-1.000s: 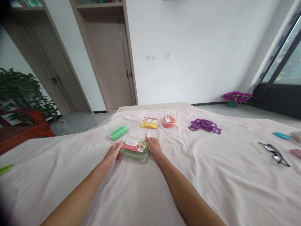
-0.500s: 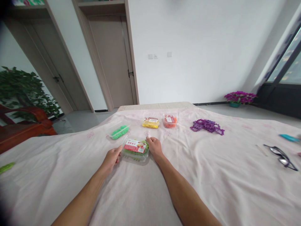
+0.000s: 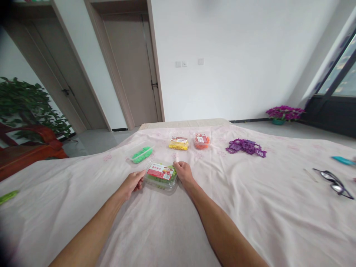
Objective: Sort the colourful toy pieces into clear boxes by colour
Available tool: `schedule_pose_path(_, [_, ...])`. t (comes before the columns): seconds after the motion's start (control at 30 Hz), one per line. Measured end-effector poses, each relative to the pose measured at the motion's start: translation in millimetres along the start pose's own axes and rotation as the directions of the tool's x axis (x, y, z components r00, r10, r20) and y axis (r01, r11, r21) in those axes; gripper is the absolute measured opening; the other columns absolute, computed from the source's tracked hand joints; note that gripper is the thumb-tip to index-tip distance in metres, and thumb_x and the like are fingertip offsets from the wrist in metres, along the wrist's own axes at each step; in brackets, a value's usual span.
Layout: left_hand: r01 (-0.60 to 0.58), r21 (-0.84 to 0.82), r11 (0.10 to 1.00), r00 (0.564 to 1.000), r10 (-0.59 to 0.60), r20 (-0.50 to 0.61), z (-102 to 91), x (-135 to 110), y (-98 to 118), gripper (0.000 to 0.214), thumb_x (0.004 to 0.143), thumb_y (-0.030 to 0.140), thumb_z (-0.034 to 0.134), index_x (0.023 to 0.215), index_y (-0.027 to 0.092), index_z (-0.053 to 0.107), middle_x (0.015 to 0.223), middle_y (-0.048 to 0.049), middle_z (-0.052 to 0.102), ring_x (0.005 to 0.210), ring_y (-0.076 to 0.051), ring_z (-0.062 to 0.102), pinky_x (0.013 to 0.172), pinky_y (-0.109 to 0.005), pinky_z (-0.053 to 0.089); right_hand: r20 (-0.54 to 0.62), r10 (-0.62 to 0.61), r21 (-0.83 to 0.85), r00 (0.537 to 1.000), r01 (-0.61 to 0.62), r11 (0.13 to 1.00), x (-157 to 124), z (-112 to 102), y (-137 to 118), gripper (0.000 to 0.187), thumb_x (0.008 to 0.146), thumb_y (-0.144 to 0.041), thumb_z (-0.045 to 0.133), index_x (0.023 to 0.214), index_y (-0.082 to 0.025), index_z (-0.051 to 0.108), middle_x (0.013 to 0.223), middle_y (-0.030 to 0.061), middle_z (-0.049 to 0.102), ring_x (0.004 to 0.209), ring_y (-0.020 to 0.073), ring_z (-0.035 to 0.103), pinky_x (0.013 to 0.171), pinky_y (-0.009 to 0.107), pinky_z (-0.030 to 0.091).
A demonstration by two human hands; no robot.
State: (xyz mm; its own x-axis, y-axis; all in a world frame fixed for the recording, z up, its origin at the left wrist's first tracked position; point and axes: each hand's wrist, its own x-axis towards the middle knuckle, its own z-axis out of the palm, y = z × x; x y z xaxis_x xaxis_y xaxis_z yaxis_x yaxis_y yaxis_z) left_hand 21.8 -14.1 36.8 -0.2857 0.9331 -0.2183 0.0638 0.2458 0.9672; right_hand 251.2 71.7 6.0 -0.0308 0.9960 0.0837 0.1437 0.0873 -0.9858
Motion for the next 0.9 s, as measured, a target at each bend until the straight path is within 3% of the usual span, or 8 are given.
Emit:
schedule_pose_path(0.13, [-0.039,0.035,0.999,0.999,0.04,-0.02,-2.7,21.5,14.0,0.027,0.063,0.041,0.075,0.061,0.021,0.058,0.049,0.0011,0.058,0.05,-0.016,0.055,0.048,-0.023,0.034,-0.028,-0.039,-0.082,0.999,0.036,0.996,2.2,0.3,-1.4,0.04,0.073,-0.055,0.057,0.058,-0.018,0.053,0.052,-0.0026,0.047,0.052,0.0105,0.039,0.049,0.023,0.029])
schedule_pose_path(0.27, [-0.076,-0.016,0.997,0.997,0.076,0.023,12.5,41.3,27.7,0.022,0.069,0.042,0.07,0.069,0.02,0.065,0.065,-0.0032,0.07,0.07,-0.021,0.065,0.06,-0.025,0.044,0.007,-0.079,-0.119,0.997,0.079,0.99,5.1,0.6,-0.1,0.039,0.074,-0.053,0.056,0.057,-0.018,0.054,0.052,-0.003,0.046,0.053,0.0106,0.039,0.051,0.023,0.028])
schedule_pose_path(0.47, [-0.014,-0.096,0.995,0.997,0.021,0.07,31.7,49.6,27.4,0.031,0.069,0.047,0.067,0.074,0.016,0.07,0.061,-0.0037,0.069,0.06,-0.021,0.065,0.058,-0.028,0.045,-0.001,-0.092,-0.147,0.996,0.091,0.985,5.1,1.3,-0.3,0.037,0.075,-0.051,0.056,0.059,-0.018,0.054,0.055,-0.0028,0.048,0.056,0.0115,0.041,0.053,0.023,0.029])
schedule_pose_path(0.67, [-0.066,-0.205,0.976,0.994,0.082,0.071,28.4,38.7,18.8,0.036,0.065,0.046,0.072,0.08,0.013,0.07,0.069,-0.0042,0.072,0.067,-0.019,0.066,0.067,-0.027,0.047,0.013,-0.106,-0.051,0.994,0.106,0.993,-5.9,-1.1,-8.7,0.048,0.082,-0.063,0.049,0.065,-0.019,0.056,0.063,0.002,0.057,0.064,0.0165,0.05,0.057,0.025,0.036])
schedule_pose_path(0.8, [-0.093,-0.288,0.953,0.988,0.123,0.088,30.8,17.7,13.4,0.042,0.066,0.048,0.074,0.093,0.016,0.068,0.081,-0.0036,0.074,0.074,-0.018,0.069,0.07,-0.028,0.05,0.014,-0.127,0.066,0.992,0.126,0.99,-10.4,-7.0,-12.2,0.062,0.084,-0.073,0.041,0.076,-0.017,0.065,0.079,0.0082,0.068,0.078,0.022,0.059,0.071,0.029,0.045])
schedule_pose_path(0.9, [-0.103,-0.437,0.893,0.984,0.154,0.084,37.7,-2.3,9.9,0.046,0.069,0.049,0.074,0.102,0.018,0.065,0.087,-0.0037,0.074,0.077,-0.02,0.07,0.07,-0.029,0.052,-0.032,-0.148,0.059,0.988,0.15,0.987,-10.0,-10.9,-11.5,0.067,0.084,-0.077,0.037,0.077,-0.018,0.067,0.078,0.0083,0.068,0.078,0.022,0.059,0.073,0.03,0.047])
